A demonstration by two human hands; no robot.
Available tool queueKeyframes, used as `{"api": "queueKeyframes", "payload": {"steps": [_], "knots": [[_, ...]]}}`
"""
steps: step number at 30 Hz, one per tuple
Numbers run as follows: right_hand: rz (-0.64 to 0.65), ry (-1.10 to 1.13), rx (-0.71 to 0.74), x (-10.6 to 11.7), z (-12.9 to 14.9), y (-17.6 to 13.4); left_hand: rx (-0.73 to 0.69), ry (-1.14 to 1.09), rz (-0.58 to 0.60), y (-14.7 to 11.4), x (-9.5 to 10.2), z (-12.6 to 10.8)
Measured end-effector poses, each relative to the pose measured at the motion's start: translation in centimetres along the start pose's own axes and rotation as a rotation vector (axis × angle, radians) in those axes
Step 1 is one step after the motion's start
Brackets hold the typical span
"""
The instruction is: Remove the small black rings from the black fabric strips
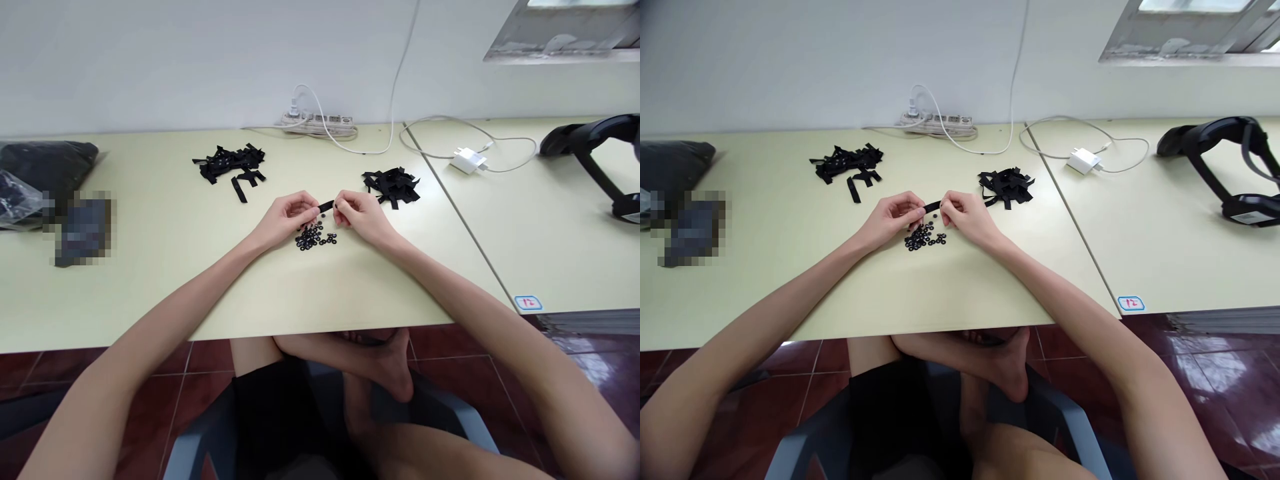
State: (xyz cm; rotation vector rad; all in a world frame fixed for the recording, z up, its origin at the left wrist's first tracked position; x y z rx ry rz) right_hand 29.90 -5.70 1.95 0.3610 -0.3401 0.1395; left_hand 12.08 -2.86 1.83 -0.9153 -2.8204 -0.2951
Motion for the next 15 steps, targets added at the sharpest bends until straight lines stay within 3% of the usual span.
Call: {"api": "queueKeyframes", "payload": {"steps": [3,7,12,15], "knots": [[-0.012,-0.067,0.024,0.5,0.2,-0.1,-0.004,-0.012,-0.076,0.1,0.5,0.3],[0.078,-0.161,0.08,-0.2,1.1,-0.5,-0.002,-0.005,-0.147,0.0,1.0,0.5],[0.184,-0.14,0.12,-1.4,1.7,-1.1,0.006,-0.046,-0.158,-0.1,1.0,0.5],[0.151,-0.123,0.122,-1.1,1.5,-1.0,0.033,-0.048,-0.147,-0.1,0.9,0.6]]}}
Point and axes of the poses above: each hand's wrist, its own y-axis towards the middle knuckle, its own x-axis out of the back of the hand, z = x × y, the point moved 7 cm from there along y, towards the middle knuckle, and after that the axes turned 4 degrees about x, right-handed, at the moved point
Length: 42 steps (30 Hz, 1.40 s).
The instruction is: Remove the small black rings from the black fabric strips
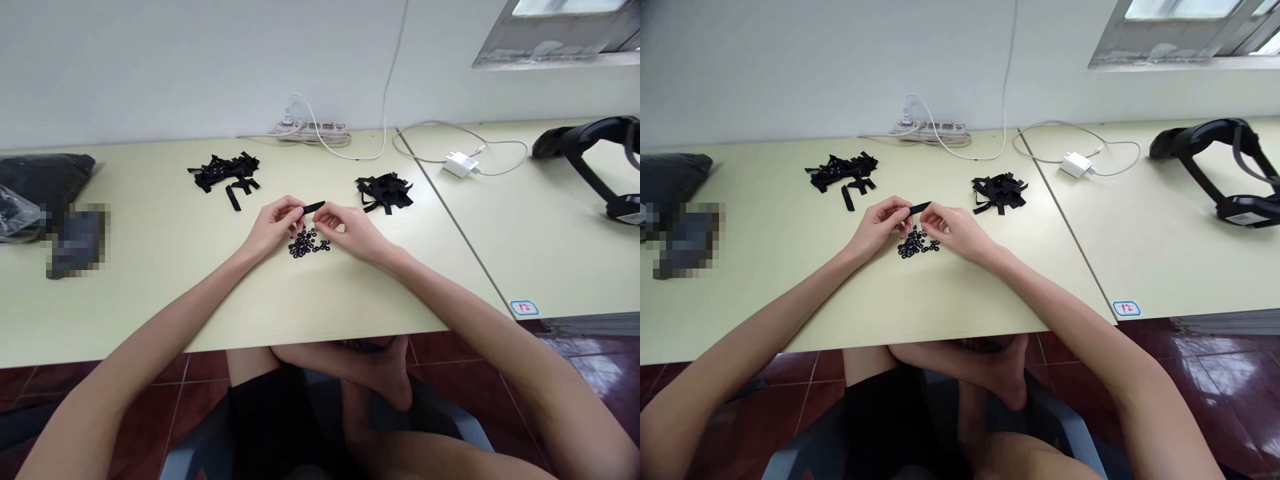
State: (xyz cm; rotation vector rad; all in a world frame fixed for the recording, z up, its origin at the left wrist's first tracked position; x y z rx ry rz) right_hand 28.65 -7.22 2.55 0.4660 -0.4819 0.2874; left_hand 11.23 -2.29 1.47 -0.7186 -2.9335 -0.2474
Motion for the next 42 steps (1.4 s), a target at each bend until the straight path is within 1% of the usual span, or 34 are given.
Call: {"api": "queueKeyframes", "payload": {"steps": [4,6,7,12,21,29,35,39,42], "knots": [[-0.181,-0.044,-0.054,1.6,-1.0,0.1,0.007,0.002,-0.004,-0.1,-0.1,-0.2],[-0.234,-0.036,-0.053,1.9,-1.2,0.1,0.012,0.021,0.009,-0.2,-0.4,-0.4],[-0.233,-0.025,-0.041,1.9,-1.1,0.1,0.013,0.042,0.018,-0.3,-0.5,-0.5],[-0.135,-0.017,0.023,0.8,-0.4,0.2,-0.005,0.159,0.054,-0.8,-1.0,-1.1],[-0.121,0.103,0.044,0.5,0.0,0.1,-0.01,0.19,0.055,-0.8,-1.0,-1.0],[-0.13,0.101,-0.025,0.5,-0.8,0.1,-0.053,0.209,0.067,-0.9,-1.2,-1.2],[-0.111,0.097,-0.042,0.3,-0.6,0.1,-0.062,0.258,0.017,-1.0,-1.0,-1.3],[-0.13,0.047,-0.064,0.4,-0.9,0.0,-0.09,0.313,0.026,-1.1,-1.2,-1.4],[-0.131,0.054,-0.1,0.4,-1.3,0.0,-0.092,0.348,-0.001,-1.1,-1.0,-1.4]]}}
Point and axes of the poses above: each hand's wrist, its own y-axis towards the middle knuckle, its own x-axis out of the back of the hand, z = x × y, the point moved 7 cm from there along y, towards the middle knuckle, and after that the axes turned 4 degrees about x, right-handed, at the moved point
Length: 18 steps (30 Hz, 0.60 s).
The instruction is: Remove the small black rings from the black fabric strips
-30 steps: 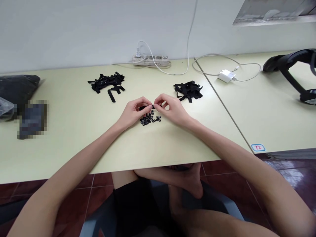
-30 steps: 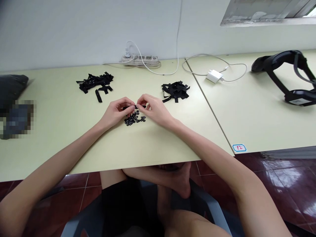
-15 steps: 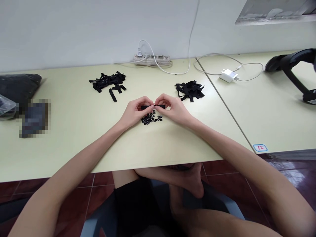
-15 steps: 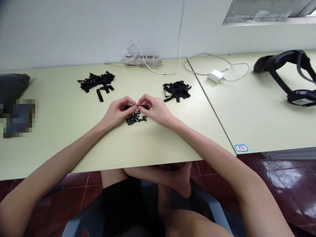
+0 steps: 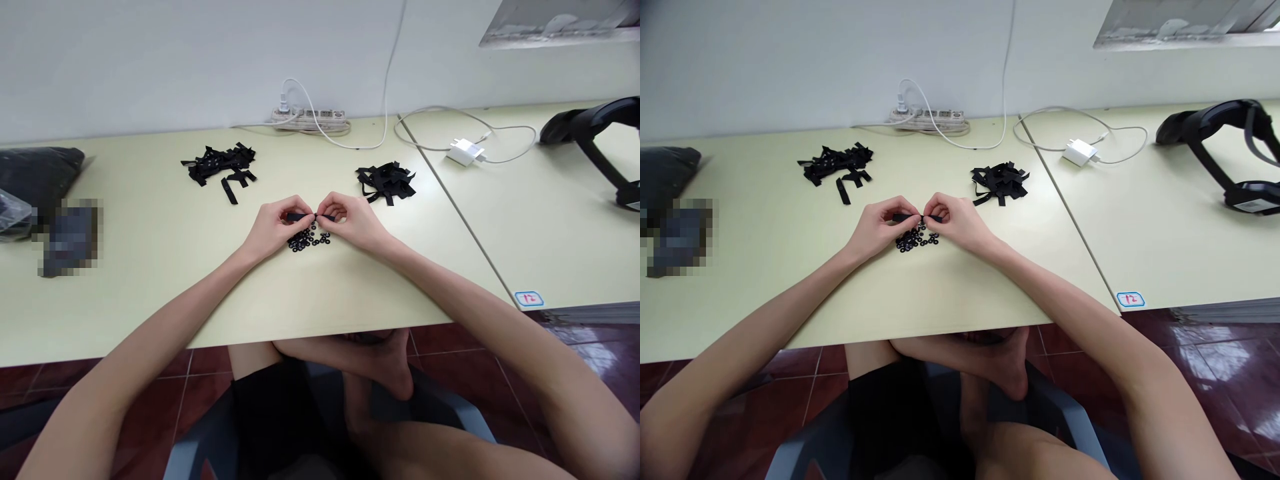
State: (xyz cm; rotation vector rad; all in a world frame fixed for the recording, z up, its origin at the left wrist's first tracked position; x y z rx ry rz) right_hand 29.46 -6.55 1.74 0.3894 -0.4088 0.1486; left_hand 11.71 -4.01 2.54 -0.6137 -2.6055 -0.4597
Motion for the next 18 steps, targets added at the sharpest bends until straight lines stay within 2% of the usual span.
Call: {"api": "queueKeyframes", "payload": {"steps": [8,18], "knots": [[-0.014,0.045,-0.03,-0.11,-0.44,-0.14,-0.012,0.053,0.023,-0.28,-0.28,-0.27],[0.031,0.101,-0.043,0.02,-0.48,-0.02,0.015,0.066,-0.058,-0.08,0.29,0.13]]}}
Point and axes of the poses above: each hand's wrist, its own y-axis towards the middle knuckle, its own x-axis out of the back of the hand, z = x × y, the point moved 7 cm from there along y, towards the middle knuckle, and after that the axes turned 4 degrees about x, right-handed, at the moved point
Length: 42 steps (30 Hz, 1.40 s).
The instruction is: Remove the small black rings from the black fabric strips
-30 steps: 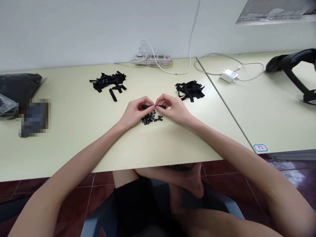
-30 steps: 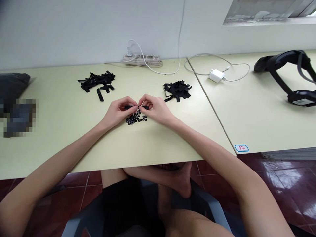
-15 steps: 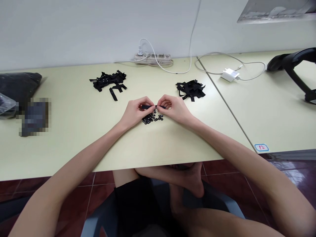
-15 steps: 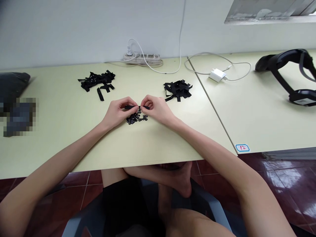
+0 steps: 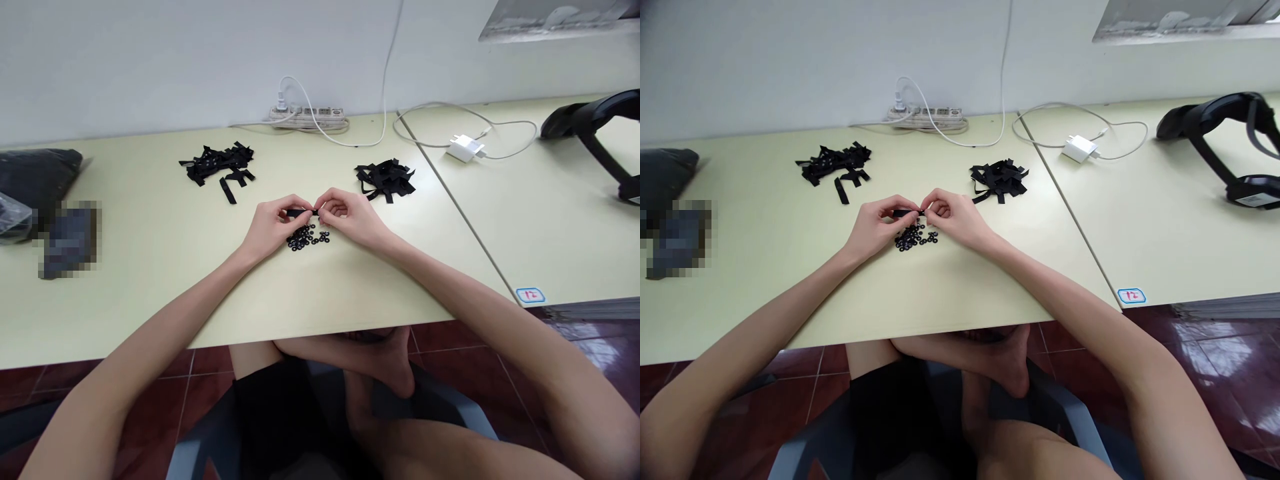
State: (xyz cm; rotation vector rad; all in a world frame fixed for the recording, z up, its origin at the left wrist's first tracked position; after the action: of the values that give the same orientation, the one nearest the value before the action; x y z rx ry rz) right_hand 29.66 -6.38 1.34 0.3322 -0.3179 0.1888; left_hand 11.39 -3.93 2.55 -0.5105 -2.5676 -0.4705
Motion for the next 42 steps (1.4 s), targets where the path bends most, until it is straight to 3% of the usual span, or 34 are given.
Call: {"api": "queueKeyframes", "payload": {"steps": [7,12,20,23,26,31,33,35,37,42], "knots": [[-0.065,0.156,-0.034,0.7,-0.3,0.4,0.013,-0.034,-0.086,0.5,0.9,0.4],[-0.168,0.118,-0.005,3.6,-0.9,1.2,0.036,-0.037,-0.069,0.6,0.8,0.6],[-0.518,-0.374,0.128,12.7,-2.8,1.4,-0.026,0.144,0.143,0.2,-0.5,0.8],[-0.563,-0.519,0.136,14.7,-3.9,1.3,-0.039,0.146,0.196,0.1,-0.5,0.6],[-0.551,-0.632,0.147,15.5,-4.7,1.3,-0.051,0.135,0.241,0.0,-0.7,0.2],[-0.531,-0.6,0.168,13.6,-3.5,1.1,-0.045,0.111,0.31,-0.5,-0.9,-0.4],[-0.389,-0.486,0.134,11.1,-2.7,1.1,-0.032,0.124,0.317,-0.5,-0.2,-0.5],[-0.091,-0.383,0.063,7.3,-2.1,1.0,-0.033,0.162,0.324,-0.4,0.9,-0.4],[0.124,-0.358,0.072,3.9,-0.9,0.3,-0.032,0.198,0.364,-0.3,2.0,0.0],[0.294,-0.24,0.153,-0.4,1.0,-1.1,0.002,0.171,0.466,0.1,2.9,1.7]]}}
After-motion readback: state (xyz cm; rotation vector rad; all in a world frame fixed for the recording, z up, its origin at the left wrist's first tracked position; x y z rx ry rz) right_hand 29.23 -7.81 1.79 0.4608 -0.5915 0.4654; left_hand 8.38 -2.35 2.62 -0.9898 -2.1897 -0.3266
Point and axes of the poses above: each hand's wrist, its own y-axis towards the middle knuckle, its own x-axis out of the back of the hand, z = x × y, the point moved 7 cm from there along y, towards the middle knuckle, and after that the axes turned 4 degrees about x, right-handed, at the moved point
